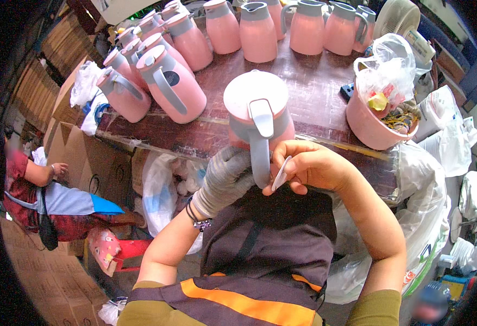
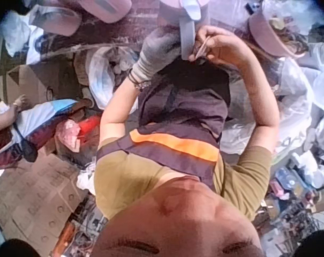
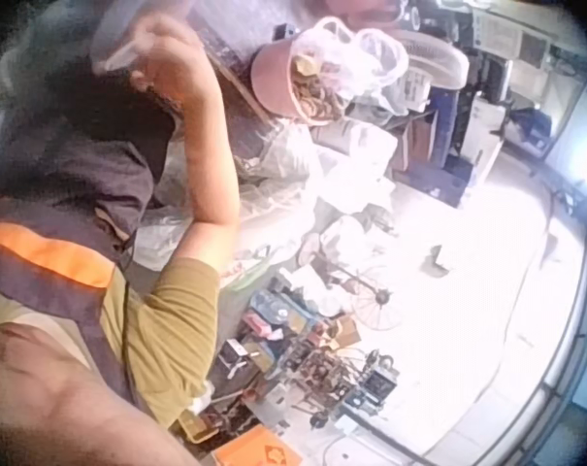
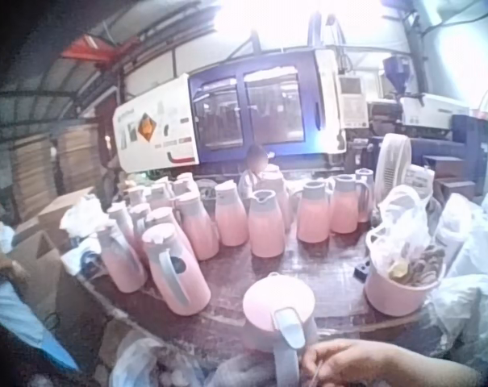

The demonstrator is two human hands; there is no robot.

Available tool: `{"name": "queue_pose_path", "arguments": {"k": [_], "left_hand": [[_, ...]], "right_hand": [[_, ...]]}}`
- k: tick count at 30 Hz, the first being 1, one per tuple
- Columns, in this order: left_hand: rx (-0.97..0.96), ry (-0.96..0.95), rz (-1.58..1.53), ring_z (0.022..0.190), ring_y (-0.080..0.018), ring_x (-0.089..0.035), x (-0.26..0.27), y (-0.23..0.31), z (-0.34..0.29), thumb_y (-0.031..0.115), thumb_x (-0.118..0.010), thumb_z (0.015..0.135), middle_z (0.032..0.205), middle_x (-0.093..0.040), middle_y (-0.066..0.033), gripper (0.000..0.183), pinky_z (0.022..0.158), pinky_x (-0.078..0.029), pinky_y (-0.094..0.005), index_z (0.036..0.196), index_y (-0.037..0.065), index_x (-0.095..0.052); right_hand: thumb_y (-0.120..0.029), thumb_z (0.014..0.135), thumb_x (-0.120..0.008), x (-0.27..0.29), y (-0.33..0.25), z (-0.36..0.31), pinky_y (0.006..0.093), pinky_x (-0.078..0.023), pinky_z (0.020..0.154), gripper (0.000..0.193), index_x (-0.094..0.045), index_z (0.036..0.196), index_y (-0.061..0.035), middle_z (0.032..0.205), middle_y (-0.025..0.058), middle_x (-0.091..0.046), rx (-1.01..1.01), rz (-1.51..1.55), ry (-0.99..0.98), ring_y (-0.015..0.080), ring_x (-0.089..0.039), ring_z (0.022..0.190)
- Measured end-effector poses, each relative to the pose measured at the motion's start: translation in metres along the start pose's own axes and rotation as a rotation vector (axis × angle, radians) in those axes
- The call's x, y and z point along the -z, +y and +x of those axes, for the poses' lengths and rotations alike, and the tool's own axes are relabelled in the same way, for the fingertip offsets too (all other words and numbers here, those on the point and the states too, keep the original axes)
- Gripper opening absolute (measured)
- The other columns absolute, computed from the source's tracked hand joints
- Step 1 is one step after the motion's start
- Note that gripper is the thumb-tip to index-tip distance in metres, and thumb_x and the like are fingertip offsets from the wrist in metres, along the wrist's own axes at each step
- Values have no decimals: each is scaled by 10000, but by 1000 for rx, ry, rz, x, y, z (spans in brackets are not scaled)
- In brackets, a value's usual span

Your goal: The person assembles pink plastic pitchers by attaching grey handles and white lids. They pick up pitcher bodies, fit the handles, and secure the lids, placing the finished units on a wooden table. A coworker is visible in the background performing similar tasks.

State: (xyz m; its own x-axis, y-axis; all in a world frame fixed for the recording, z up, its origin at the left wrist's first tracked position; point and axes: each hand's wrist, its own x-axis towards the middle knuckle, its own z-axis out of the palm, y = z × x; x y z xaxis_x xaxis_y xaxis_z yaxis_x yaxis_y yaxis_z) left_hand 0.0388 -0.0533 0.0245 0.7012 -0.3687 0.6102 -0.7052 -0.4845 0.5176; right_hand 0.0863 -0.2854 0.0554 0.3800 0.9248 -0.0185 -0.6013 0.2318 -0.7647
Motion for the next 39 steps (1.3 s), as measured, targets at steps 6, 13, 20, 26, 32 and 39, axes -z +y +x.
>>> {"name": "queue_pose_path", "arguments": {"k": [6, 13, 20, 26, 32, 39], "left_hand": [[-21, -26, 16, 849, -300, -619, 5, -2, 4, 98, -665, 748, 897, -618, -123, 182, 742, -492, -375, 926, 62, -642], [665, 43, -1599, 830, -225, -549, 43, 30, -9, 139, -572, 796, 852, -582, -124, 134, 762, -442, -354, 712, 65, -498], [443, -26, -987, 756, -167, -624, 53, 44, -4, 248, -603, 881, 872, -654, -105, 507, 680, -479, -274, 1277, -59, -527], [502, 0, -1097, 664, -108, -585, 43, 52, 2, 105, -503, 940, 872, -650, -50, 490, 654, -487, -244, 1415, 40, -398], [123, -15, -238, 865, -186, -620, 39, 60, -1, 55, -742, 779, 1058, -639, -94, 559, 754, -509, -292, 1298, 72, -537], [44, 139, -18, 858, -273, -613, 34, 55, 1, 112, -763, 685, 952, -589, -82, 404, 710, -515, -344, 1079, 117, -670]], "right_hand": [[-137, 914, -564, -3, -2, 2, 260, -504, 551, 146, -527, 1019, -43, 1160, 178, -603, -78, -98, 129, 312, -662, 989], [-175, 918, -594, 9, 18, -9, 288, -526, 629, 150, -545, 1036, -97, 1016, 89, -653, 321, 16, 432, 188, -657, 872], [-147, 898, -617, -20, 19, -8, 162, -421, 518, 187, -564, 1063, -77, 875, -2, -622, 398, -351, 655, 37, -570, 697], [-105, 891, -572, -55, 23, -11, 159, -450, 453, 207, -552, 1088, -42, 861, 57, -633, 396, 151, 601, 75, -597, 648], [-51, 888, -576, -96, 49, -15, 234, -505, 624, 235, -583, 1114, 14, 1028, 148, -657, 554, 12, 649, 158, -655, 792], [-40, 786, -735, -104, 55, 10, 233, -424, 551, 180, -653, 945, -17, 740, 49, -593, 741, -1208, 808, 111, -543, 602]]}}
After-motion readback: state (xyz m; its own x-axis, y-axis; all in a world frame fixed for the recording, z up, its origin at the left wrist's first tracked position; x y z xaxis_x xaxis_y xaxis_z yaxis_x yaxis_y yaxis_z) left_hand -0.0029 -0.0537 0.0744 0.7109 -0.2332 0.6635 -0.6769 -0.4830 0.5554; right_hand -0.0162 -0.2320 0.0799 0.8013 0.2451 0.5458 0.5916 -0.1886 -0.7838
